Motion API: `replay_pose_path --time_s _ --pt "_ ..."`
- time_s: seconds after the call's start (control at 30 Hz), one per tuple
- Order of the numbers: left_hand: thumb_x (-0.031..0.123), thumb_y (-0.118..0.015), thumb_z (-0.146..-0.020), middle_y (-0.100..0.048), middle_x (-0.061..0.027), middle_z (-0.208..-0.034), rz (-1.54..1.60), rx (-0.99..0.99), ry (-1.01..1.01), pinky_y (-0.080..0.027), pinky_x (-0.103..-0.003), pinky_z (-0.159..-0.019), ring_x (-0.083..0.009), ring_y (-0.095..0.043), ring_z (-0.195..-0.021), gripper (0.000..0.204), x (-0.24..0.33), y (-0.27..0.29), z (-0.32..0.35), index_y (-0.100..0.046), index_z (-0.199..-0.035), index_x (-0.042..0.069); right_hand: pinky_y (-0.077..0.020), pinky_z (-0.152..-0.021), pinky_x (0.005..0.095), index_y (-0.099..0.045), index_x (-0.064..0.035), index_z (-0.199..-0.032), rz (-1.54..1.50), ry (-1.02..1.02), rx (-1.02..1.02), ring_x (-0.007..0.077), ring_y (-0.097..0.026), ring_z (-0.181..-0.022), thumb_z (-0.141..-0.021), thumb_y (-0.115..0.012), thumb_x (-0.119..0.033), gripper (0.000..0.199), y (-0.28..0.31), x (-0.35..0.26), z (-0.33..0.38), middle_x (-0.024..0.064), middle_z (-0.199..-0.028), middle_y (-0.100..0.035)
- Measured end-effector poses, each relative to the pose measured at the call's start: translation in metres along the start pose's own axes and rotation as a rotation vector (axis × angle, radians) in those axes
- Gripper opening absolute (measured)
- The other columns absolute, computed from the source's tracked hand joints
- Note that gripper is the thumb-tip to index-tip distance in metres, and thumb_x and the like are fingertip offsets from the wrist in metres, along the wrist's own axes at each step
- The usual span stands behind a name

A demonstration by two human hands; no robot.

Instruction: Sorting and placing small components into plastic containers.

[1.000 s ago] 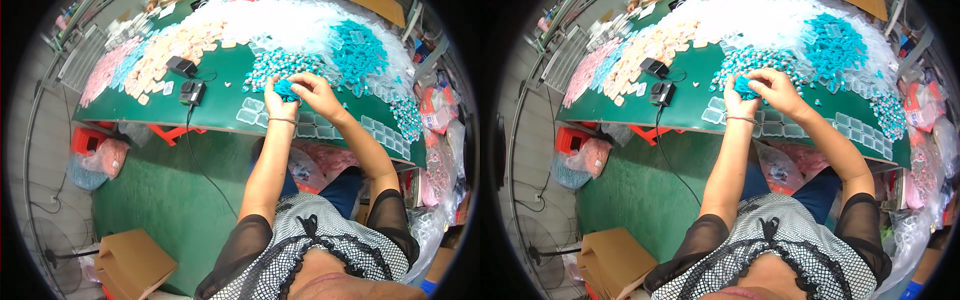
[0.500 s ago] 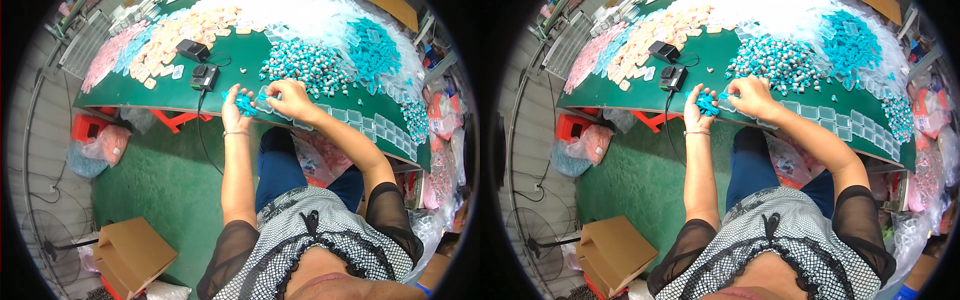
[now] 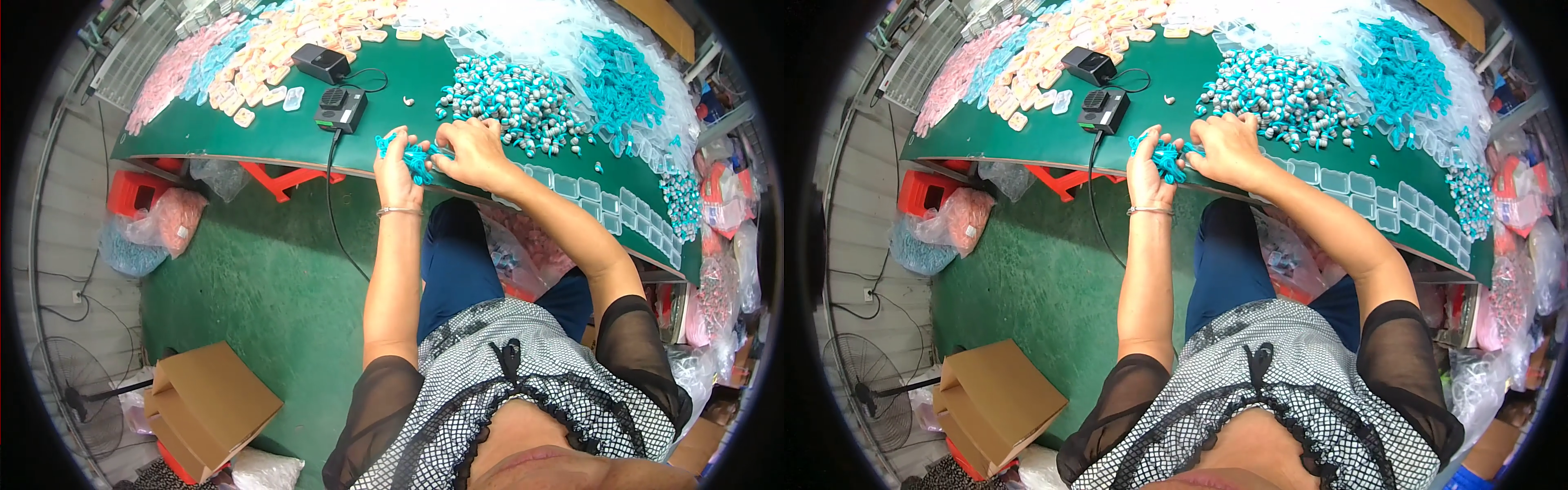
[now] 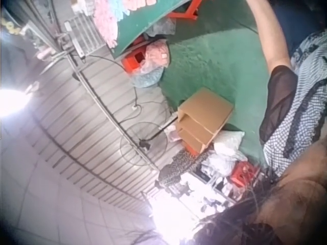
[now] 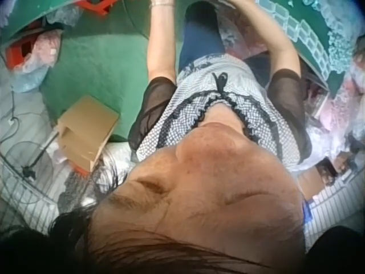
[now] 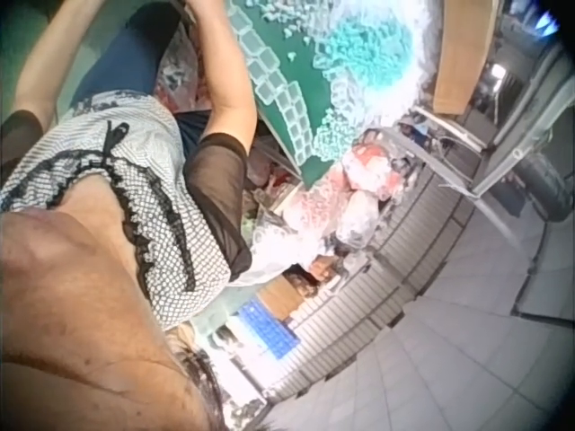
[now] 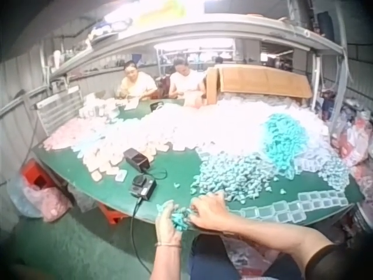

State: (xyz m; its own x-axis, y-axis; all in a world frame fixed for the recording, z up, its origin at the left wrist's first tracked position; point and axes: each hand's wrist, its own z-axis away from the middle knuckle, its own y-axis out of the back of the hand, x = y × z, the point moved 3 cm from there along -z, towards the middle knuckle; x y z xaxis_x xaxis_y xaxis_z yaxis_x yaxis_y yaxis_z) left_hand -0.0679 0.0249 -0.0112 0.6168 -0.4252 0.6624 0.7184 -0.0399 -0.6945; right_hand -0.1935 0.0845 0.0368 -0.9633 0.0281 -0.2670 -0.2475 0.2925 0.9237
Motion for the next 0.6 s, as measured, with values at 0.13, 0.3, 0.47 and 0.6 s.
replay_pose_path --time_s 0.13,0.3,0.47,0.6 --pt "0.022 -0.062 -0.090 -0.058 -0.0103 -0.098 -0.026 -0.016 -0.011 -0.050 -0.032 -0.047 -0.0253 -0.066 -0.080 0.031 -0.002 0.000 -0.001 -0.055 -0.115 0.004 -0.0336 -0.081 0.0476 -0.065 -0.0133 -0.081 -0.034 0.047 0.064 0.0249 -0.058 -0.091 -0.070 -0.069 -0.027 0.018 -0.001 0.001 0.000 0.0046 -0.085 -0.064" --pt "0.022 -0.062 -0.090 -0.059 -0.0104 -0.098 -0.030 -0.015 -0.013 -0.050 -0.032 -0.047 -0.0255 -0.066 -0.080 0.031 -0.004 0.001 -0.002 -0.055 -0.114 0.004 -0.0423 -0.074 0.0470 -0.065 -0.0110 -0.080 -0.057 0.024 0.000 0.0281 -0.060 -0.089 -0.070 -0.066 -0.021 0.014 -0.002 0.002 -0.005 0.0070 -0.084 -0.063" --pt "0.022 -0.062 -0.090 -0.059 -0.0098 -0.098 -0.024 -0.009 -0.027 -0.050 -0.032 -0.048 -0.0252 -0.065 -0.081 0.031 -0.002 0.001 0.000 -0.055 -0.114 0.004 -0.0495 -0.069 0.0425 -0.064 -0.0052 -0.083 -0.152 0.056 -0.096 0.0318 -0.063 -0.080 -0.071 -0.067 -0.016 0.016 -0.007 0.005 -0.012 0.0121 -0.084 -0.062" --pt "0.023 -0.062 -0.090 -0.058 -0.0090 -0.098 0.034 0.027 -0.054 -0.049 -0.032 -0.049 -0.0243 -0.064 -0.082 0.031 0.004 0.004 0.001 -0.055 -0.114 0.005 -0.0497 -0.071 0.0426 -0.064 -0.0045 -0.085 -0.245 0.127 -0.046 0.0323 -0.063 -0.083 -0.072 -0.067 -0.016 0.017 -0.013 0.003 -0.019 0.0134 -0.087 -0.063"
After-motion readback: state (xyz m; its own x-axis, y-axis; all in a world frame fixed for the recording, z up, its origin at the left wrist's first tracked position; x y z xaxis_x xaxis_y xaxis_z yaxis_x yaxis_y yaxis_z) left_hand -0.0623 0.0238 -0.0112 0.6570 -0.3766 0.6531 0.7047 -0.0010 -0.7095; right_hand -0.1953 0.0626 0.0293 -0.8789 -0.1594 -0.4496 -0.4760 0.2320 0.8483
